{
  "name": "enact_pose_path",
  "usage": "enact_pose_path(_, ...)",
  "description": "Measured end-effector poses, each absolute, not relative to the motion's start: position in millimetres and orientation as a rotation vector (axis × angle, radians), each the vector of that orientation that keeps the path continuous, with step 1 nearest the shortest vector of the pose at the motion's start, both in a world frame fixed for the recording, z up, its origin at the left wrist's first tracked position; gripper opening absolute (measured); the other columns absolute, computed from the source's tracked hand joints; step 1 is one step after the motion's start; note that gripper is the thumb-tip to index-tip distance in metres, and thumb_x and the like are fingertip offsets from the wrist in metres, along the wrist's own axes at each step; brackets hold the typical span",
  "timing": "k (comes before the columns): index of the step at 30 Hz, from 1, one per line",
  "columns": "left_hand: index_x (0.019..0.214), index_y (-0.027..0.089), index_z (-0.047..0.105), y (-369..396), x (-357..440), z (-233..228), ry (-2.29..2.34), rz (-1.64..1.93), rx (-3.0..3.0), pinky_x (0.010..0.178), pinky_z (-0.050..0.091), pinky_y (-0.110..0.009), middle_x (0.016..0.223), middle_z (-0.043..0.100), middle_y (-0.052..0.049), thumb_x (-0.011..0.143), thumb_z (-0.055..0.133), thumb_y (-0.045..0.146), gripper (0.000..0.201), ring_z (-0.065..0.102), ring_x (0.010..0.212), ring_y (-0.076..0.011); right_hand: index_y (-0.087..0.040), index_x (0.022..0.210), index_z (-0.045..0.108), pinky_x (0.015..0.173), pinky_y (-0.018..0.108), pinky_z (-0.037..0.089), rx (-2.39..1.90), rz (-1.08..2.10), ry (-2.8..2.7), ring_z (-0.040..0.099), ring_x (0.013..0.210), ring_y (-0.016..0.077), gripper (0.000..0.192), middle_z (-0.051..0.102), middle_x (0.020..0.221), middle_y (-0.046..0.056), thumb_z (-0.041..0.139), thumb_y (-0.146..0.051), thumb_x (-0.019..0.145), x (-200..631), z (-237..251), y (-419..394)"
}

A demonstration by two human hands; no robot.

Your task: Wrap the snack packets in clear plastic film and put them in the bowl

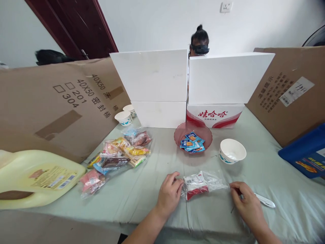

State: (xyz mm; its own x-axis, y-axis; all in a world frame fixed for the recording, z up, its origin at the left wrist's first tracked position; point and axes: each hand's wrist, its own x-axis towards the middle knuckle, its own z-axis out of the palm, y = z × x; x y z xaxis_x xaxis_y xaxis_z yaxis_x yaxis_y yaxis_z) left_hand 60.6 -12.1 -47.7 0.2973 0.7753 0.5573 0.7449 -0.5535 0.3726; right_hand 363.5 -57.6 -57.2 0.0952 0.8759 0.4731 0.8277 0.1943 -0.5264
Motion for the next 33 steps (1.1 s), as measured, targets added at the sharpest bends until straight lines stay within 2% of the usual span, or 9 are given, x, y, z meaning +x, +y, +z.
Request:
enact_pose_path(4,0.089,0.019,0.065,-26.8,69.2,-22.2,1.446,1.242,2.628,0.095,0.041,-0.045,0.102,0.068,-0.007,0.089,0.049,0.01,0.019,0.059,0.104,-0.0248,-0.022,0.094,0.06,0.081,0.037,0.05,-1.546,-0.082,-1.698,0.061,0.091,0.0205,0.013,0.063,0.095,0.006,0.048,-0.026,0.092,365.2,-42.3,-62.8)
enact_pose_path(7,0.088,0.018,0.064,-45.1,77.5,-14.7,1.134,1.05,2.79,0.099,0.039,-0.044,0.097,0.069,-0.007,0.087,0.048,0.009,0.018,0.059,0.104,-0.0233,-0.021,0.103,0.059,0.087,0.038,0.047,-1.355,-0.122,-1.777,0.058,0.099,0.0211,0.014,0.061,0.101,0.008,0.052,-0.018,0.091,343.6,-13.1,-64.1)
enact_pose_path(12,0.072,0.017,0.059,-75.4,82.1,-33.7,0.87,0.357,2.955,0.065,0.052,-0.033,0.067,0.064,-0.003,0.079,0.065,0.027,0.014,0.062,0.067,-0.0207,-0.021,0.11,0.057,0.084,0.032,0.047,-1.117,0.132,-2.212,0.06,0.097,0.0187,0.019,0.064,0.101,0.007,0.046,-0.016,0.095,305.3,15.5,-65.5)
enact_pose_path(15,0.081,0.016,0.061,-79.8,82.5,-35.9,1.11,0.052,2.818,0.057,0.052,-0.03,0.079,0.067,-0.005,0.077,0.065,0.017,0.005,0.065,0.066,-0.0216,-0.021,0.088,0.058,0.063,0.026,0.044,-1.277,0.296,-2.428,0.061,0.071,0.0151,0.016,0.063,0.081,0.001,0.044,-0.018,0.096,291.8,-3.1,-68.0)
enact_pose_path(17,0.09,0.016,0.063,-75.0,84.3,-29.7,1.342,-0.074,2.705,0.058,0.053,-0.031,0.089,0.068,-0.006,0.077,0.057,0.004,0.018,0.066,0.065,-0.0211,-0.021,0.077,0.055,0.058,0.026,0.041,-1.421,0.272,-2.481,0.059,0.063,0.0148,0.019,0.061,0.073,-0.001,0.046,-0.016,0.093,287.2,-22.4,-70.2)
enact_pose_path(22,0.101,0.018,0.062,-48.5,94.9,-13.0,1.588,0.111,2.587,0.078,0.056,-0.039,0.104,0.067,-0.008,0.082,0.055,0.006,0.024,0.066,0.09,-0.0252,-0.022,0.081,0.058,0.068,0.031,0.046,-1.62,0.181,-2.362,0.061,0.076,0.0201,0.007,0.063,0.081,0.002,0.064,-0.021,0.083,288.6,-45.8,-68.4)
enact_pose_path(27,0.128,0.021,0.052,-18.6,107.2,-16.5,1.268,0.351,2.71,0.099,0.046,-0.053,0.138,0.052,-0.012,0.075,0.066,0.013,0.056,0.052,0.123,-0.035,-0.02,0.125,0.054,0.102,0.046,0.04,-1.651,0.159,-2.251,0.045,0.128,0.0321,0.06,0.051,0.135,0.013,0.076,-0.036,0.07,300.4,-49.4,-56.9)
enact_pose_path(30,0.13,0.02,0.053,-1.6,103.8,-17.1,1.229,0.445,2.562,0.099,0.046,-0.052,0.136,0.054,-0.013,0.075,0.06,0.011,0.056,0.055,0.119,-0.0323,-0.023,0.144,0.038,0.11,0.049,0.031,-1.661,0.178,-2.286,0.026,0.142,0.0325,0.081,0.034,0.153,0.012,0.071,-0.044,0.073,306.5,-60.4,-53.8)
enact_pose_path(33,0.114,0.02,0.062,18.2,87.7,-11.8,1.19,0.612,2.184,0.098,0.047,-0.043,0.12,0.065,-0.009,0.073,0.054,0.009,0.044,0.061,0.109,-0.0252,-0.027,0.152,0.025,0.112,0.051,0.026,-1.632,0.189,-2.357,0.021,0.144,0.0316,0.086,0.03,0.155,0.009,0.065,-0.048,0.079,310.1,-71.2,-53.8)
